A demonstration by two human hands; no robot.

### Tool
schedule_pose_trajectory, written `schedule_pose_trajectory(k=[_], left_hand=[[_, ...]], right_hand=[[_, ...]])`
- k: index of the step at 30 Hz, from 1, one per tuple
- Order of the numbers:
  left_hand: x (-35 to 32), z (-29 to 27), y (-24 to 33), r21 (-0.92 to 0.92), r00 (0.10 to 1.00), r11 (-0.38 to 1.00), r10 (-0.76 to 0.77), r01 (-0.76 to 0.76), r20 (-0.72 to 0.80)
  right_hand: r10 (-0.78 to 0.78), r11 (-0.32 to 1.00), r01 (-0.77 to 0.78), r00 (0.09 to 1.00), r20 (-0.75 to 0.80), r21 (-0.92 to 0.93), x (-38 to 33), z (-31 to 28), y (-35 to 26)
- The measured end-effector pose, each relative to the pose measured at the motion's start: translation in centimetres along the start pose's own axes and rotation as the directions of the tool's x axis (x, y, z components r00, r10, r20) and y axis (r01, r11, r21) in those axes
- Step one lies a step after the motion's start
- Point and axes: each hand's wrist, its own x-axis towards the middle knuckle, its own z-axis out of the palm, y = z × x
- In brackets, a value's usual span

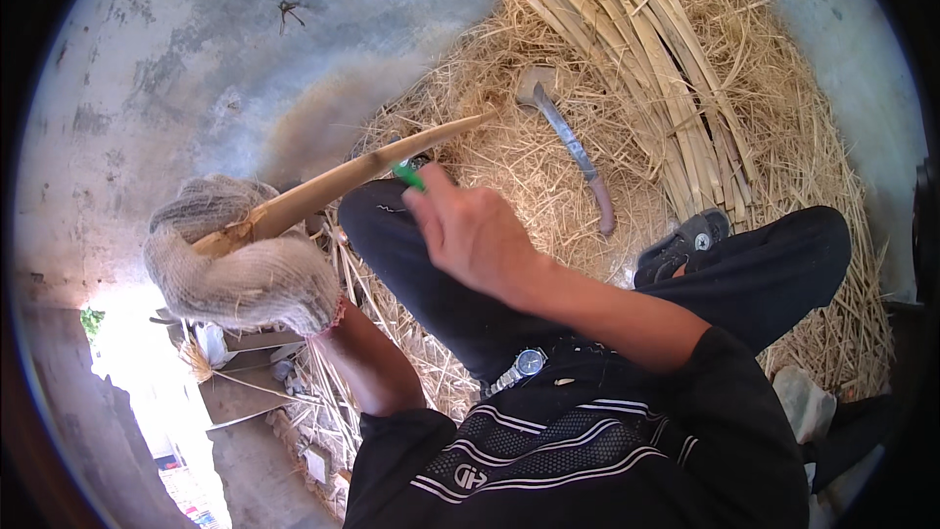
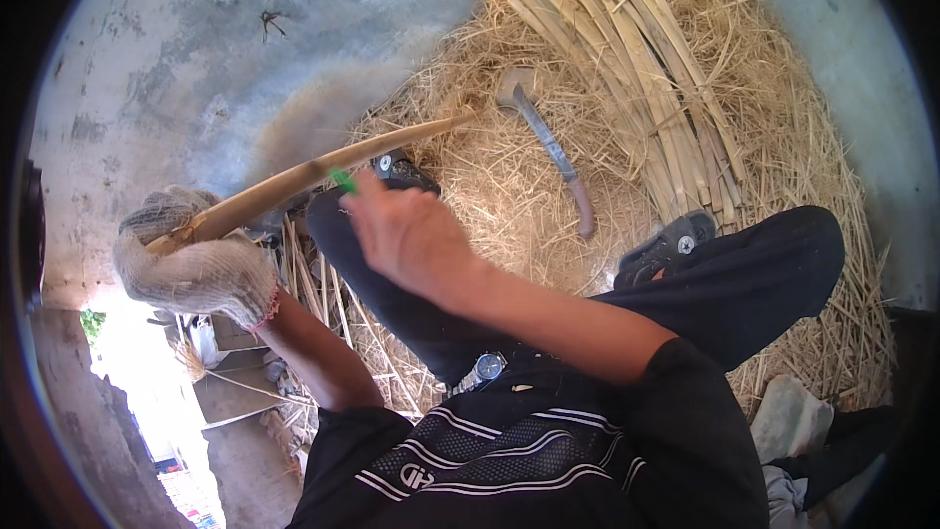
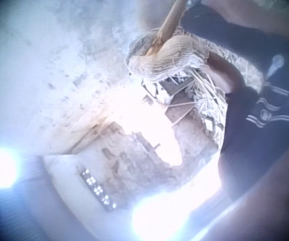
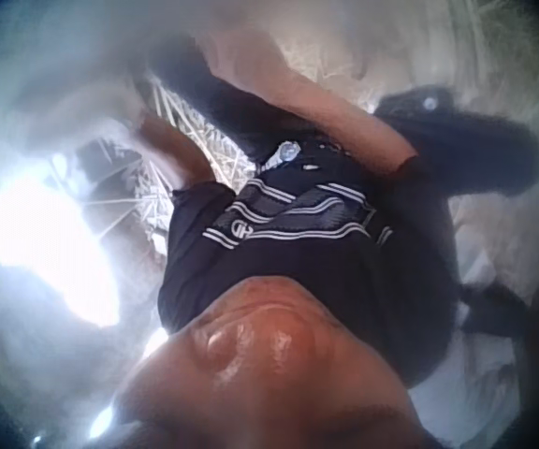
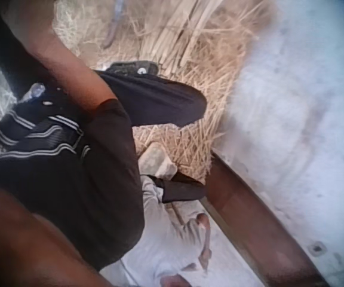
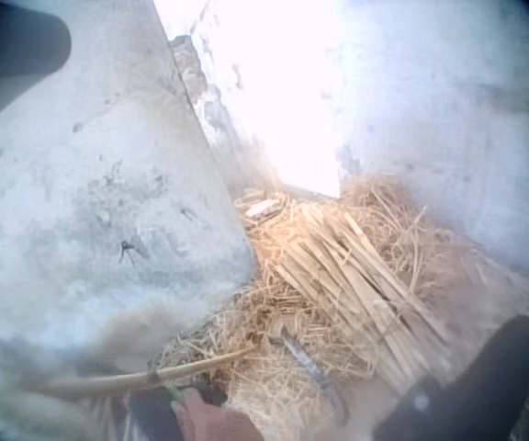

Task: The person sits on a straw-covered floor and uses a green utility knife to shave the surface of a long bamboo stick. They hold the stick with a gloved left hand and scrape it with the knife in their right hand, creating thin shavings.

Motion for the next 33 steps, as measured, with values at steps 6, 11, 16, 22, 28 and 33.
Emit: schedule_pose_trajectory(k=[6,11,16,22,28,33], left_hand=[[-0.9,0.0,-0.4,-0.088,0.996,0.995,-0.041,0.048,0.079],[-0.3,0.0,-0.1,0.025,0.988,0.987,0.156,-0.156,0.019],[-1.2,0.3,-1.5,-0.342,0.984,0.939,0.092,-0.035,0.151],[-1.3,-0.1,-2.1,-0.232,0.988,0.971,-0.026,0.061,0.15],[-0.3,1.2,-4.1,-0.588,0.837,0.603,-0.464,0.539,0.291],[-0.2,1.1,-5.0,-0.511,0.818,0.652,-0.533,0.561,0.217]], right_hand=[[0.126,0.979,-0.128,0.992,-0.023,-0.16,0.6,0.3,5.4],[0.0,0.995,0.002,1.0,0.014,-0.096,0.8,1.3,3.8],[0.423,0.847,-0.32,0.889,0.176,-0.423,-0.3,2.2,14.4],[0.458,0.875,-0.351,0.823,0.335,-0.332,-0.1,1.5,6.0],[0.632,0.723,-0.499,0.757,0.167,-0.478,0.0,-3.0,10.1],[-0.066,0.995,0.066,0.998,0.005,0.071,0.9,-2.1,0.2]])
